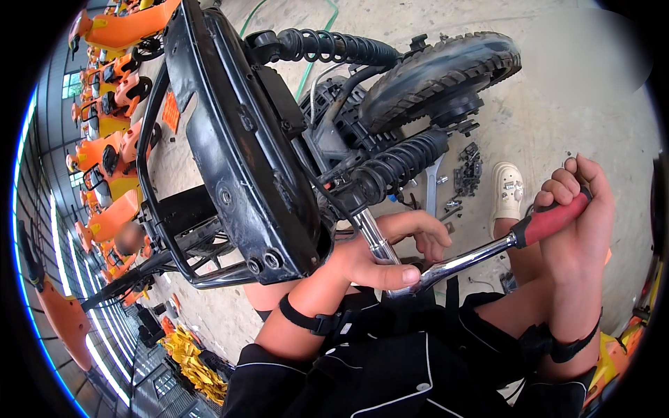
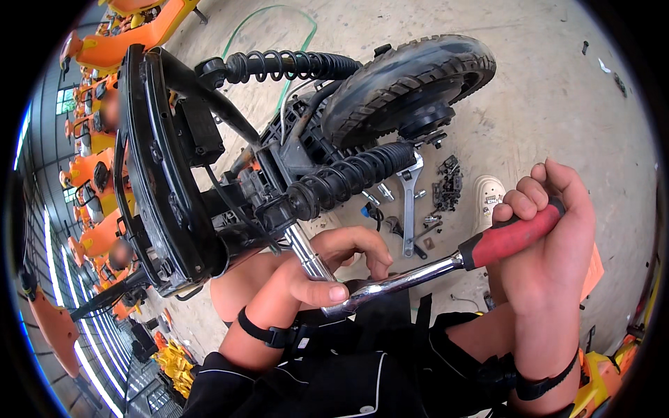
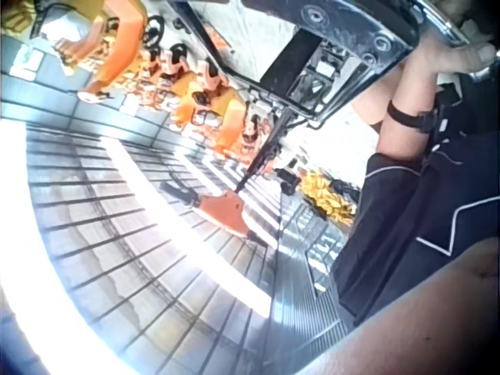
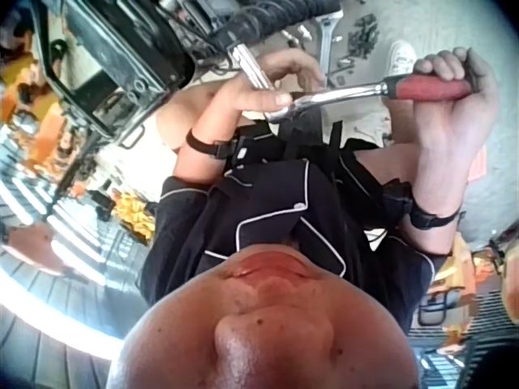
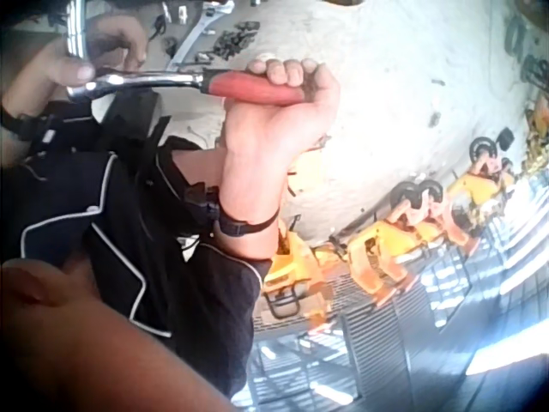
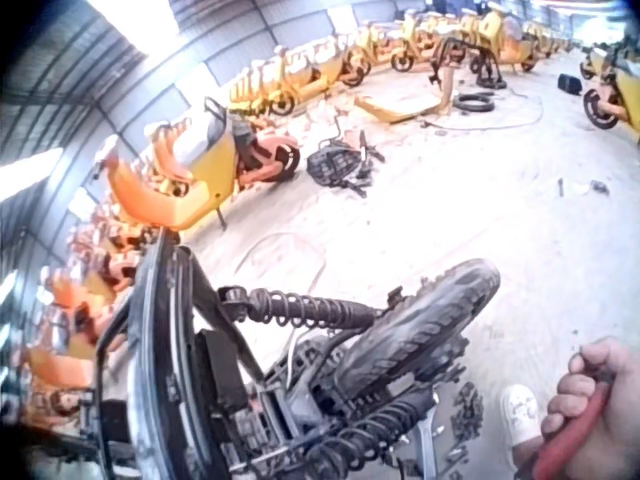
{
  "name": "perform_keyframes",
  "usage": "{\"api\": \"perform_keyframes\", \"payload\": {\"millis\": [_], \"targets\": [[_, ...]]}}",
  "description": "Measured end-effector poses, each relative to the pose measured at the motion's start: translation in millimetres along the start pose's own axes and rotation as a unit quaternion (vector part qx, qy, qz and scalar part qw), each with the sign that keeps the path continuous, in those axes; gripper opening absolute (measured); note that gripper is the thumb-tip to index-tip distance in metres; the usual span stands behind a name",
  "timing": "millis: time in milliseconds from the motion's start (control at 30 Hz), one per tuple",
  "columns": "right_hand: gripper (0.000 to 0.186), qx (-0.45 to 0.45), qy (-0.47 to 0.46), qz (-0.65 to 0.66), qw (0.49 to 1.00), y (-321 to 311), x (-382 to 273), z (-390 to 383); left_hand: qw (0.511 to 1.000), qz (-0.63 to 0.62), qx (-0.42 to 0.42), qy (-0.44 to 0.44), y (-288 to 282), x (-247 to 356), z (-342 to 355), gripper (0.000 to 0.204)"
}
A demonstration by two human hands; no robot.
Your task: The person works on the rear shock absorber of a scooter frame using a socket wrench and a small tool. They tighten a bolt on the shock mount, then move to pick up other tools and parts from the floor before returning to work on the same area.
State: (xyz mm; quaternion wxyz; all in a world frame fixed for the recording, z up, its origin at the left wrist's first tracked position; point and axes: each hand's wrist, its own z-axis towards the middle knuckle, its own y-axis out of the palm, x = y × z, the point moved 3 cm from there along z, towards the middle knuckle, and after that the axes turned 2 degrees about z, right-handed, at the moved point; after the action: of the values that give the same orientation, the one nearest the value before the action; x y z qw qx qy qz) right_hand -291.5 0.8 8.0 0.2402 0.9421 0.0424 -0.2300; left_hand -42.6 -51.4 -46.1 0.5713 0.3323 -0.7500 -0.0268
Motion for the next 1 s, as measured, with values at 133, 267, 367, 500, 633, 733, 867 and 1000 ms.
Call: {"api": "perform_keyframes", "payload": {"millis": [133,267,367,500,633,733,867,1000], "targets": [[0.011,0.007,0.002,-0.007,1.000,2.1,-0.3,0.3,0.999,0.027,-0.010,0.013,-4.1,2.5,3.5,0.076],[0.011,-0.006,0.009,-0.012,1.000,1.3,-0.8,1.7,0.999,0.028,-0.014,0.042,-5.4,-2.2,5.6,0.075],[0.011,-0.003,0.011,-0.021,1.000,-0.6,-1.9,2.3,0.998,0.023,-0.014,0.053,-5.6,-4.1,5.7,0.074],[0.012,-0.026,0.014,-0.026,0.999,-2.9,-3.0,3.3,0.997,0.015,-0.023,0.070,-7.3,-8.5,6.8,0.074],[0.013,-0.025,0.012,-0.033,0.999,-2.4,-3.0,3.1,0.997,0.005,-0.022,0.068,-7.9,-10.1,6.6,0.075],[0.013,-0.025,0.014,-0.034,0.999,-1.7,-3.0,1.9,0.998,0.006,-0.017,0.067,-8.1,-10.2,6.4,0.076],[0.013,-0.044,0.013,-0.026,0.999,-6.0,-3.9,4.5,0.998,0.008,-0.013,0.066,-7.4,-10.6,6.3,0.077],[0.014,-0.033,0.005,-0.034,0.999,-5.3,-3.9,4.2,0.996,-0.008,-0.014,0.085,-6.6,-13.0,6.7,0.075]]}}
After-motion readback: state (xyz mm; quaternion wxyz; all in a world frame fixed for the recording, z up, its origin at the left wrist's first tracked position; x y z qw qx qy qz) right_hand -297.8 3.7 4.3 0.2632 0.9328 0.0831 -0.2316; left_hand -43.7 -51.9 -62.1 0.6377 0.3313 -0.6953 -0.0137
